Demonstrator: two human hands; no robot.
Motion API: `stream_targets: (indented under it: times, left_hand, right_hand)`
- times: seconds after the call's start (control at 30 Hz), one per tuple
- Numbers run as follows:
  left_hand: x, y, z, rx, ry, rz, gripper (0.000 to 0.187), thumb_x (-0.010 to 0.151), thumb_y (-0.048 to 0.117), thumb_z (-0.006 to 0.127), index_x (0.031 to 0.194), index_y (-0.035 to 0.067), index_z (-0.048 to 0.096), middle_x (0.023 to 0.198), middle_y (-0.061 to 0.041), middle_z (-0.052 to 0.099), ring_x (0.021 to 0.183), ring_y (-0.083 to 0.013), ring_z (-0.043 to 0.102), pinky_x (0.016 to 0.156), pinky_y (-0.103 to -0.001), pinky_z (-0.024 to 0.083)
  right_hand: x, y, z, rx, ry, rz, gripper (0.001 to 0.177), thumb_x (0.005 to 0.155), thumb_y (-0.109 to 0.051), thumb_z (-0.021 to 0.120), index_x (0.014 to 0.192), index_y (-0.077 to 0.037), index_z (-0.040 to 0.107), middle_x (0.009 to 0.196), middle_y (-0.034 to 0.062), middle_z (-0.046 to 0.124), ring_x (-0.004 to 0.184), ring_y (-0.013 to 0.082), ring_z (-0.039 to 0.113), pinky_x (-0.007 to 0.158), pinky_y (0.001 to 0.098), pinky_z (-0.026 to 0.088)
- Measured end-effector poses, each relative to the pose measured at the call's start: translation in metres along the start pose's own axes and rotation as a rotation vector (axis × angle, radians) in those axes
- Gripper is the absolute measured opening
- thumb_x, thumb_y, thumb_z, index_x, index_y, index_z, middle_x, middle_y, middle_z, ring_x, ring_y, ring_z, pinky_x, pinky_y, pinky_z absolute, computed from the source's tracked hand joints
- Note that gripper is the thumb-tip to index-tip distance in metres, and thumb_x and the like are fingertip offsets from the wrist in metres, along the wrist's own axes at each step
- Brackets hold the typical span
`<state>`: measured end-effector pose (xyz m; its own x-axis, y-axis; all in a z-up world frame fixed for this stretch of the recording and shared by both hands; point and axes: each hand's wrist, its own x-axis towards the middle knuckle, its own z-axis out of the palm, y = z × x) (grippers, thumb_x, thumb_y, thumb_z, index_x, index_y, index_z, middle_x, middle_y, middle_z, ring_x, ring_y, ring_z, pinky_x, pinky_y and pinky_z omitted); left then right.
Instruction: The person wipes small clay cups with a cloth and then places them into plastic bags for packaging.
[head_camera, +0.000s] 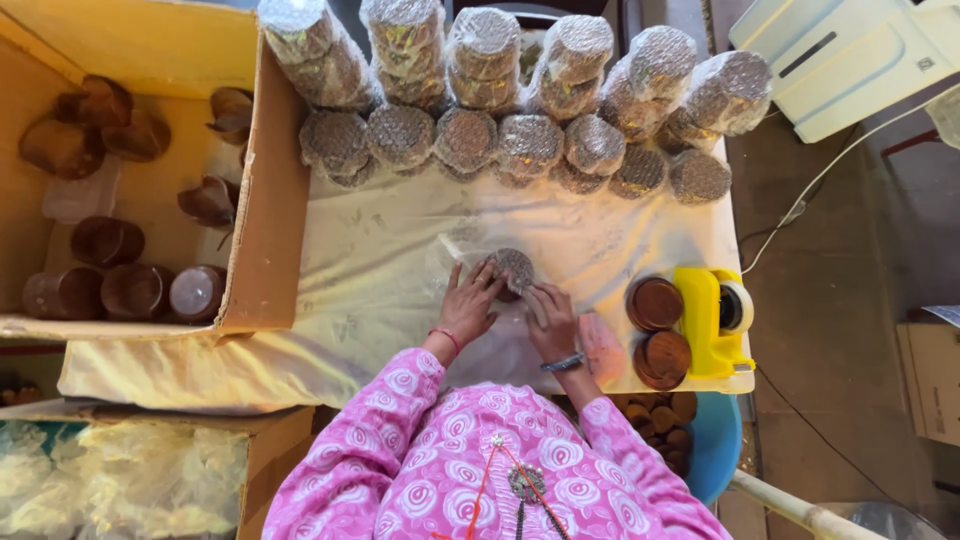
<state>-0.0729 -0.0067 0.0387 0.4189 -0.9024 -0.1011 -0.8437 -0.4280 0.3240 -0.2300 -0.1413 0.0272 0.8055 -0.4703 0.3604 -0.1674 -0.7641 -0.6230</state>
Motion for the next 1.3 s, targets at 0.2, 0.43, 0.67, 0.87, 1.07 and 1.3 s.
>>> stream_targets:
  times: [0.2, 0.43, 0.67, 0.87, 1.07, 1.3]
  left_hand:
    - [0.018, -0.022, 0.04, 0.032, -0.004, 0.027, 0.068, 0.089, 0.013, 0.062, 0.153, 0.029, 0.047, 0.162, -0.007, 0.039, 0.151, -0.0239, 0.035, 0.122, -0.061, 0.021]
    - [0.019, -0.019, 0.0, 0.037, -0.151, 0.032, 0.075, 0.084, 0.016, 0.063, 0.155, 0.033, 0.045, 0.164, -0.005, 0.037, 0.151, -0.0236, 0.033, 0.12, -0.061, 0.023]
    - [0.018, -0.018, -0.03, -0.007, -0.258, 0.072, 0.094, 0.074, 0.061, 0.077, 0.155, 0.031, 0.039, 0.161, -0.005, 0.035, 0.147, -0.0257, 0.035, 0.119, -0.065, 0.021]
    - [0.029, -0.039, 0.014, -0.217, -0.198, -0.006, 0.046, 0.104, 0.058, 0.047, 0.142, 0.037, 0.061, 0.159, 0.002, 0.049, 0.142, -0.0212, 0.048, 0.122, -0.069, 0.02]
    - [0.016, -0.013, -0.042, -0.06, -0.09, 0.096, 0.054, 0.075, 0.051, 0.075, 0.124, 0.028, 0.07, 0.14, 0.0, 0.057, 0.127, -0.0222, 0.052, 0.113, -0.063, 0.025]
    - [0.046, -0.013, 0.0, -0.019, 0.025, -0.024, 0.01, 0.085, 0.028, 0.077, 0.091, 0.022, 0.08, 0.113, 0.004, 0.07, 0.117, -0.0189, 0.061, 0.105, -0.05, 0.043]
  right_hand:
    - [-0.014, -0.029, -0.018, -0.057, -0.154, -0.127, 0.046, 0.072, -0.015, 0.081, 0.116, -0.007, 0.07, 0.123, 0.009, 0.067, 0.12, 0.032, 0.059, 0.103, 0.045, 0.046]
    - [-0.018, -0.019, 0.006, -0.218, -0.208, -0.21, 0.04, 0.069, -0.014, 0.079, 0.109, -0.011, 0.073, 0.109, 0.0051, 0.07, 0.114, 0.027, 0.06, 0.096, 0.0479, 0.044]
    - [0.01, 0.025, 0.017, 0.124, -0.087, 0.177, 0.015, 0.086, -0.009, 0.071, 0.1, -0.003, 0.069, 0.091, 0.012, 0.067, 0.078, 0.0277, 0.066, 0.071, 0.0379, 0.053]
    - [0.013, 0.067, 0.044, 0.363, -0.087, 0.544, 0.011, 0.095, -0.011, 0.066, 0.095, 0.0, 0.069, 0.077, 0.0079, 0.07, 0.069, 0.0132, 0.064, 0.065, 0.03, 0.053]
    - [0.01, 0.086, 0.053, 0.534, -0.081, 0.677, 0.014, 0.096, -0.012, 0.067, 0.094, 0.001, 0.071, 0.077, 0.0025, 0.071, 0.07, 0.0082, 0.064, 0.066, 0.0278, 0.053]
    - [0.022, 0.034, 0.004, 0.318, -0.047, 0.477, 0.03, 0.083, -0.015, 0.077, 0.11, -0.003, 0.071, 0.105, 0.0097, 0.072, 0.095, 0.0166, 0.068, 0.079, 0.0321, 0.057]
